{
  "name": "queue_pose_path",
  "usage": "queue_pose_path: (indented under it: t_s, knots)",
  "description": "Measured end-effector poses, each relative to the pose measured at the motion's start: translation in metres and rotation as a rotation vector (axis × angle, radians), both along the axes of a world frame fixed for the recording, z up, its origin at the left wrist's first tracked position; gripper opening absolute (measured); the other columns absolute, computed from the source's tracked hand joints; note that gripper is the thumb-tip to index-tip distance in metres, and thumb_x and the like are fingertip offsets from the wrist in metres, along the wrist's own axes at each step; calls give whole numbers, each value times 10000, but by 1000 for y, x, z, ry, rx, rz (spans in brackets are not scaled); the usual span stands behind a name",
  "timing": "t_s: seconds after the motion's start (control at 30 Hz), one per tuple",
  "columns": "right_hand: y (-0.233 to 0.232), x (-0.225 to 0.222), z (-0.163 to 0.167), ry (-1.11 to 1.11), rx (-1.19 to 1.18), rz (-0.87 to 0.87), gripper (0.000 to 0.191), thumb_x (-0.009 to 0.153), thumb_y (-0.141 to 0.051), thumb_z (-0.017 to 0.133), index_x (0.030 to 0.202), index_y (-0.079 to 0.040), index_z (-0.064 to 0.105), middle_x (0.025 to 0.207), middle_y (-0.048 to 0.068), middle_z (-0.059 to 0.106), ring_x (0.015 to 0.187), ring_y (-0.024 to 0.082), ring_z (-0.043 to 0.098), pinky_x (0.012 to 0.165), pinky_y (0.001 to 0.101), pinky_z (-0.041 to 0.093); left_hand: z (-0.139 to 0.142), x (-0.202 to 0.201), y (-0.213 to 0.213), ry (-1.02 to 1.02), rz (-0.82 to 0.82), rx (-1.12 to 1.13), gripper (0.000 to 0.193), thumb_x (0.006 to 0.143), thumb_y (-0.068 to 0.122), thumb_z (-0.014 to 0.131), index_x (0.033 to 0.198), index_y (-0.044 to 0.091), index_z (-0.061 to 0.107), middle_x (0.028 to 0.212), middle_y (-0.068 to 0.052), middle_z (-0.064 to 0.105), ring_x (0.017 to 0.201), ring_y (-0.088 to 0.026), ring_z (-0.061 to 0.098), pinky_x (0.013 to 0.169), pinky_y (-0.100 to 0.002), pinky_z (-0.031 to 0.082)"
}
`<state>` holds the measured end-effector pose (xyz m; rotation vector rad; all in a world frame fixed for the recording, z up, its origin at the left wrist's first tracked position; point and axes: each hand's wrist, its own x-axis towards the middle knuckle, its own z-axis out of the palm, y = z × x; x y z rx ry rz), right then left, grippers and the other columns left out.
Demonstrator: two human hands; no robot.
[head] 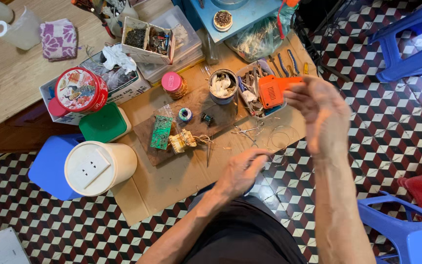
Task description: The person handles a transformer coil component at a workbench, threading and winding wire around its terminals by hand, turning the component to work on different sides, and pulling wire lengths taut. They occasionally set the component down and pick up loose wire from the bench.
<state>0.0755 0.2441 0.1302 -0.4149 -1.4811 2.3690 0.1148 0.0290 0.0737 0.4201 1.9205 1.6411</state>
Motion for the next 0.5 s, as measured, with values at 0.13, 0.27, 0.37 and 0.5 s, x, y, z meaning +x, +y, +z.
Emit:
queue_pose_path:
  t_s: [0.13,0.27,0.37,0.5]
  knots:
    - [50,40,-92,-431,305,-102,280,1068,-193,599,1225,28,668,1039,103,726,888,152,701,824,290,576,-18,-13,-26,287,192,-281,235,972,184,627,1159,62,702,1058,-147,757,987,-280,742,871,-353,571]
    - [19,65,-202,-701,895,103,489,902,-155,688,1366,-19,618,1207,179,705,1079,263,682,931,361,510,-36,-29,-13,808,212,-339,292,922,215,664,1135,16,641,1048,-198,721,968,-383,696,873,-423,533]
    - [-12,62,-247,-662,623,180,601,879,-134,660,1447,-5,511,1366,194,613,1243,290,591,1023,359,447,-51,-32,14,672,-41,-614,398,939,361,672,1086,-6,629,983,-211,717,917,-397,692,846,-481,515]
    - [-36,66,-237,-535,-40,145,509,974,-201,569,1417,49,545,1367,174,635,1191,274,592,1000,385,456,-66,-18,24,162,-223,-614,467,1022,435,615,1184,-3,606,960,-239,720,909,-418,700,772,-515,529]
